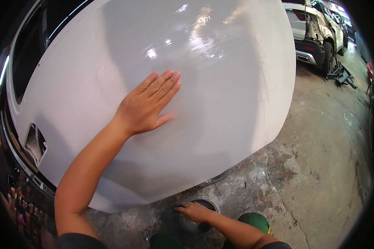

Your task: The person sands a white car door with a sanding block, repeatedly dipping it into a bucket of water. They wipe the surface with their hand to check the finish.

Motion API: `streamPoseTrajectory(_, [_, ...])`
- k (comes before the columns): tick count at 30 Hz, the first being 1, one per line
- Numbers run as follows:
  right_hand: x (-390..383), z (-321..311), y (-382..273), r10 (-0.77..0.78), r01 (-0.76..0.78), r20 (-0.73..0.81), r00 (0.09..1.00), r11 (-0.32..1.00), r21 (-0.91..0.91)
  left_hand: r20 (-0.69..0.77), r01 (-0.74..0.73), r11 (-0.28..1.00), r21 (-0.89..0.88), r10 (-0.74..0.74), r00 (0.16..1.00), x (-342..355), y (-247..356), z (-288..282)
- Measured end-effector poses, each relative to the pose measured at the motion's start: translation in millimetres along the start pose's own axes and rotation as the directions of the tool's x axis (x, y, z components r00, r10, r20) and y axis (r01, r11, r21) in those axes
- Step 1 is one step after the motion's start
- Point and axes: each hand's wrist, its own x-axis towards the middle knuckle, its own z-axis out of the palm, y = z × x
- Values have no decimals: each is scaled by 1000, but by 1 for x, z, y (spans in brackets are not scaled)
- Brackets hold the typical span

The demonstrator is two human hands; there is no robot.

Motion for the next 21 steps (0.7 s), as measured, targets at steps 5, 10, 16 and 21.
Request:
streamPoseTrajectory(5, [-7, -1, 8, -36, 34, -44, 998, 999, -38, 63, 27, 1000, 14, -27, 998, -43, 4, 4])
streamPoseTrajectory(10, [-13, -4, 10, -4, 3, -16, 1000, 999, -32, 117, 53, 998, 39, -58, 991, -90, 14, 7])
streamPoseTrajectory(16, [-22, -1, 17, -12, 4, -78, 997, 995, -96, 66, 79, 997, -7, -78, 995, -71, 27, 7])
streamPoseTrajectory(21, [-18, 1, 22, -5, 3, -51, 999, 999, -38, -16, 28, 999, -35, -28, 999, 28, 33, 13])
